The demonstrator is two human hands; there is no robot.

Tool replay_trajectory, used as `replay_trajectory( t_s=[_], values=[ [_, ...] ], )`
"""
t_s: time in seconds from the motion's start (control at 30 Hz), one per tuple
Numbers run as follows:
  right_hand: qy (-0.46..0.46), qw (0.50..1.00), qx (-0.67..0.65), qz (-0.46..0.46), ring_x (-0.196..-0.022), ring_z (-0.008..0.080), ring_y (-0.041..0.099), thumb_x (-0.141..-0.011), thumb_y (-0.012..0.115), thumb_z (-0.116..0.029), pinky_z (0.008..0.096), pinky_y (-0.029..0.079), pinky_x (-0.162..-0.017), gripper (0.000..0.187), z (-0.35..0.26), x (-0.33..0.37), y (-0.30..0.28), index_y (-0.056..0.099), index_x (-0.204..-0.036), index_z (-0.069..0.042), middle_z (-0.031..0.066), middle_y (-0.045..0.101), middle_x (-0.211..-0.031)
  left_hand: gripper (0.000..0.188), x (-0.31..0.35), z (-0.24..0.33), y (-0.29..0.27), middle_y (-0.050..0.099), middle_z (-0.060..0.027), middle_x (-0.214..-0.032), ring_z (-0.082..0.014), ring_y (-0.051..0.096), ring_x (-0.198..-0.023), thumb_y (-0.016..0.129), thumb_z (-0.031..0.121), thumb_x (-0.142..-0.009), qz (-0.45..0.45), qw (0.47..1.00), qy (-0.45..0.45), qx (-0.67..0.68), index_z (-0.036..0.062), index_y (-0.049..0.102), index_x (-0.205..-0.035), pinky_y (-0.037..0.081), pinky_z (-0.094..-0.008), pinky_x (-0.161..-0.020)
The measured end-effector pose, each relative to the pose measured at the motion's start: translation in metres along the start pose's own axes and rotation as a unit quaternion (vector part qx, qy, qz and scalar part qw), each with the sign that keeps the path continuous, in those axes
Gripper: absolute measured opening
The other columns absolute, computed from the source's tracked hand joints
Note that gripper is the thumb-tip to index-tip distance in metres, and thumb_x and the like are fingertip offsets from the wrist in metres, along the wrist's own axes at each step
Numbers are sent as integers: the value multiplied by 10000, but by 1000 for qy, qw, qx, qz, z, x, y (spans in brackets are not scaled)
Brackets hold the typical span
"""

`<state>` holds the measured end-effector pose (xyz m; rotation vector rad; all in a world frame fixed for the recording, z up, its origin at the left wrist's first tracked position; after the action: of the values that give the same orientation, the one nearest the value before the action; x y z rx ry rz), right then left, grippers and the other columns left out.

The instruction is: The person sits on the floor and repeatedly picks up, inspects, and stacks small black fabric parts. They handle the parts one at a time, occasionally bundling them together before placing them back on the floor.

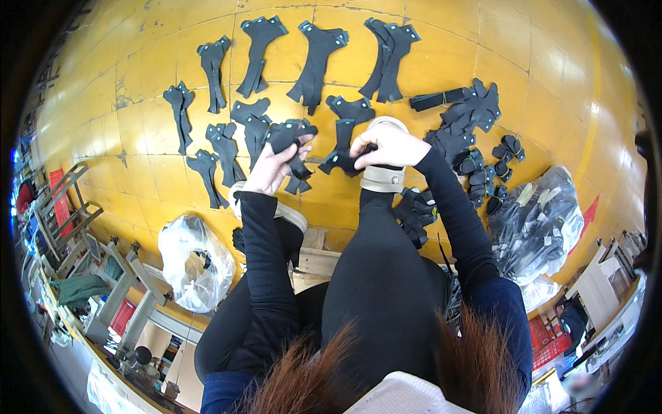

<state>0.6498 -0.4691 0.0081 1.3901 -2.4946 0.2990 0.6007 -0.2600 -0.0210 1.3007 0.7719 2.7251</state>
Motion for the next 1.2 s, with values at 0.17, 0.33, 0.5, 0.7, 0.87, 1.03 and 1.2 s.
replay_trajectory(
  t_s=[0.17, 0.33, 0.5, 0.7, 0.87, 1.03, 1.2],
  values=[
    [-72, 996, -10, 55, -791, 177, 630, -793, 708, -213, 297, 484, -744, 240, -50, 3, -16, 672, -925, -15, 96, 666, -846, 214, -17, -1, 47, 621, -112, -1009, -211, 637, -929, 546, 189, -947, 65, 994, -41, -80, 19, 538, -1077, 542, -337, -779],
    [-99, 952, 73, 281, -1037, 275, 558, -807, 648, -204, 353, 441, -895, 218, -34, -1, -35, 631, -966, -56, 99, 610, -1093, 511, -27, -8, 101, 607, -108, -948, -190, 628, -800, 250, 478, -999, -129, 991, -14, -7, 66, 425, -1245, 542, -312, -714],
    [-98, 956, 110, 254, -1050, 280, 554, -834, 629, -237, 354, 435, -914, 291, -40, 2, -36, 619, -1072, -70, 98, 610, -1101, 557, -21, -1, 115, 588, -96, -965, -158, 571, -753, 304, 516, -978, -222, 973, 20, 60, 66, 402, -1291, 465, -274, -641],
    [-29, 982, 46, 181, -1002, 285, 595, -817, 645, -257, 355, 463, -884, 368, -23, -2, -27, 608, -1122, -54, 126, 645, -1049, 493, -16, -4, 116, 535, -46, -1026, -103, 514, -859, 602, 191, -885, -185, 954, 78, -221, 57, 410, -1319, 427, -229, -727],
    [-51, 980, -49, 185, -891, 242, 655, -772, 704, -216, 323, 500, -803, 358, -33, 2, -41, 632, -1044, 6, 143, 675, -966, 412, -10, -10, 105, 601, -67, -1014, -130, 594, -867, 613, 170, -896, -149, 985, -80, -10, -18, 478, -1237, 475, -241, -758],
    [-38, 963, 107, 245, -873, 204, 633, -850, 640, -199, 305, 496, -783, 269, 3, -30, -100, 639, -1040, -9, 118, 665, -960, 301, -9, -16, 98, 562, -30, -728, -149, 570, -735, 454, 278, -987, -133, 987, -77, -46, 0, 566, -1019, 457, -254, -687],
    [93, 807, 420, 406, -1059, 314, 559, -793, 683, -222, 394, 437, -928, 343, 79, -35, -200, 618, -1100, -82, 114, 607, -1111, 266, -17, -19, 92, 402, 23, -650, -132, 485, -655, 452, 280, -990, -106, 993, -37, -41, 33, 549, -995, 414, -271, -676]
  ],
)
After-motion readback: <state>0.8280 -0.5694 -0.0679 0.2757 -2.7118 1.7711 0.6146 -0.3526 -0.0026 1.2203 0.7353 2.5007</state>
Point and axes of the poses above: each hand's wrist, its own x-axis away from the middle knuckle, its own y-axis out of the palm, z = x × y, the point moved 7 cm from there along -x, towards the middle knuckle
